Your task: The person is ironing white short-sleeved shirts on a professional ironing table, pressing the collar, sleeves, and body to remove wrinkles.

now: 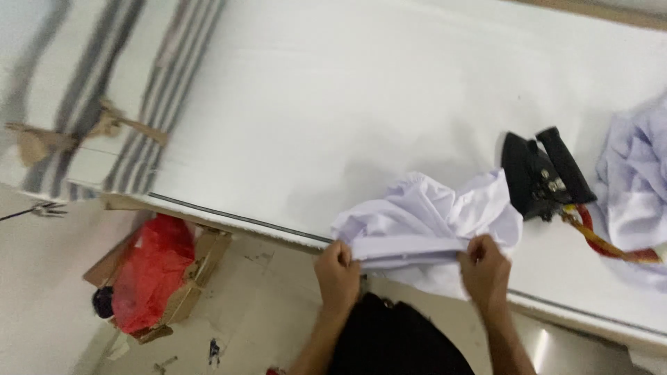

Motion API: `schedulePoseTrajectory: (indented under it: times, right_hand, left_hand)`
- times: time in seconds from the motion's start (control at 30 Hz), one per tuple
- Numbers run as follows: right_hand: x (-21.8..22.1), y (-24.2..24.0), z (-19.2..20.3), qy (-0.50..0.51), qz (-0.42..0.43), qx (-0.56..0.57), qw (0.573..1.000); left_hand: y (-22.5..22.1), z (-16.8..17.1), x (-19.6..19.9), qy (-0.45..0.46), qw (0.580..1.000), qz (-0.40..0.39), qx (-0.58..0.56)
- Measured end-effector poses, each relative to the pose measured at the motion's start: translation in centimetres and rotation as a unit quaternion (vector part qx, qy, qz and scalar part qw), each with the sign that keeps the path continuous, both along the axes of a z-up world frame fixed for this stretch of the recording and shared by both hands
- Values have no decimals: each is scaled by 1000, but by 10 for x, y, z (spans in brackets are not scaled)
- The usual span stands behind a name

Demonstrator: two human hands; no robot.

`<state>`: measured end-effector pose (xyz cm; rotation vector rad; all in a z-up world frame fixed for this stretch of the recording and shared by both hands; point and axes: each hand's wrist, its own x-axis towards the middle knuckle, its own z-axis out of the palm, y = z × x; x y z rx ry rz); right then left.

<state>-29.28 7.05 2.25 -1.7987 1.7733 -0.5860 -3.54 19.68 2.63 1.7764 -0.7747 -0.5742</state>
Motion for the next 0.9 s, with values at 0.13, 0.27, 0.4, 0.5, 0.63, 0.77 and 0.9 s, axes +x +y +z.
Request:
schedulePoseTrajectory:
  times: [0.13,0.27,0.4,0.5,0.63,0.77,0.9]
  right_hand:
    - [32,33,41,-51,-7,55,997]
    - [-14,39,8,-63,90,-32,993]
    - [-14,85,8,-60,136,-101,984]
    - [15,121,35,-128,174,-195,957]
    - [16,150,37,-125,210,-191,951]
    - [27,123,42,-117,207,-179,955]
    - [-10,99,39,-41,57,-89,993]
  left_hand:
    - [13,10,-40,-48,995,51,-69]
    - [46,34,-33,-85,994,-49,-42]
    - [64,46,-48,-157,977,77,-123]
    - [68,55,-82,-103,984,113,-86]
    - [118,37,-108,-137,990,11,-32]
    - [98,15,-104,-196,978,-22,-66]
    - [109,54,-42,-239,961,117,-72]
